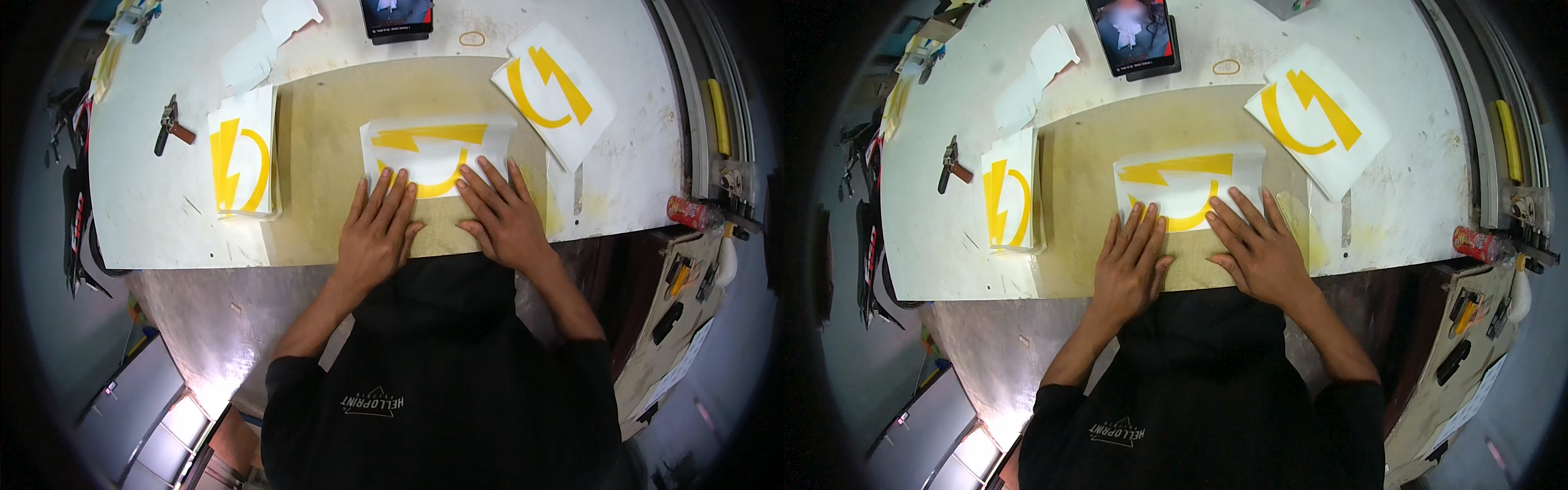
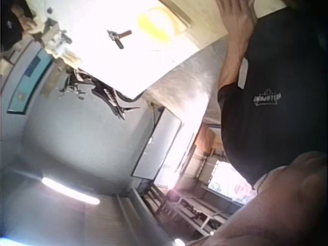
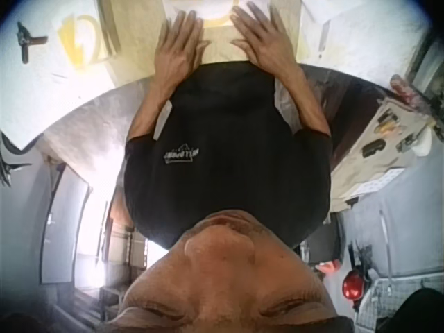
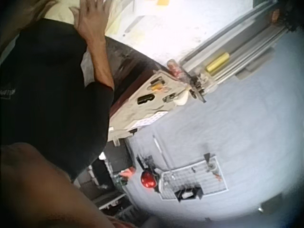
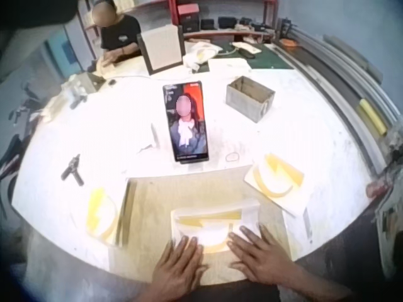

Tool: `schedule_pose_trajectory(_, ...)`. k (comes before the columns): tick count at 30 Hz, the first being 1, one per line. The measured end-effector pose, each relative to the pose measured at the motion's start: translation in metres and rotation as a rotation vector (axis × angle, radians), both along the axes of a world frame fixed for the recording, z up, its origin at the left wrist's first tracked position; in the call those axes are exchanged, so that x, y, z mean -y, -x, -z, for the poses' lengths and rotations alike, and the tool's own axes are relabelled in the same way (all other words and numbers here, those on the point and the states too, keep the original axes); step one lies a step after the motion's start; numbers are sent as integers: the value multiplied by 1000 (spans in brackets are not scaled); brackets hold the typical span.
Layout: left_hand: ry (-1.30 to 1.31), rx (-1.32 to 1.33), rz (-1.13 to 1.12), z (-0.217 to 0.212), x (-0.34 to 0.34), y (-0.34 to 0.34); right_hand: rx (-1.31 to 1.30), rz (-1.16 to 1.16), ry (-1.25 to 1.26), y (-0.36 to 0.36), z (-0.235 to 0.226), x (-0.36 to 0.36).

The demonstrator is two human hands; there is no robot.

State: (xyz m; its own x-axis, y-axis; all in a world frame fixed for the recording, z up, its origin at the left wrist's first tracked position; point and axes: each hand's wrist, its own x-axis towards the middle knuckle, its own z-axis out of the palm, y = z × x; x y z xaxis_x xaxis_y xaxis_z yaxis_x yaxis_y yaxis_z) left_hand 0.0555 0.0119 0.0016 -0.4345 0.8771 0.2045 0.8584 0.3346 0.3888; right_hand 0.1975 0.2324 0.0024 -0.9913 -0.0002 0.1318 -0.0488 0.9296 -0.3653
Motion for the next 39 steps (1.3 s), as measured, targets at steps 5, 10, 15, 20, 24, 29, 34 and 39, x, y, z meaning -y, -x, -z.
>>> schedule_pose_trajectory(5,-4,18,5,6,4,1,4,8,-24,-2,5,1)
schedule_pose_trajectory(10,-3,-2,-1,6,2,3,7,9,-34,-4,5,1)
schedule_pose_trajectory(15,-6,-2,-1,6,2,4,-12,22,-46,-3,6,2)
schedule_pose_trajectory(20,-15,37,0,6,3,4,-10,30,-53,-2,7,2)
schedule_pose_trajectory(24,-9,35,2,6,3,4,-11,37,-54,-4,10,4)
schedule_pose_trajectory(29,45,50,25,4,6,7,5,35,-64,-5,8,3)
schedule_pose_trajectory(34,164,-67,-22,-11,-5,-10,0,24,-69,-3,7,3)
schedule_pose_trajectory(39,110,36,54,4,-24,-28,-11,27,-63,-3,7,4)
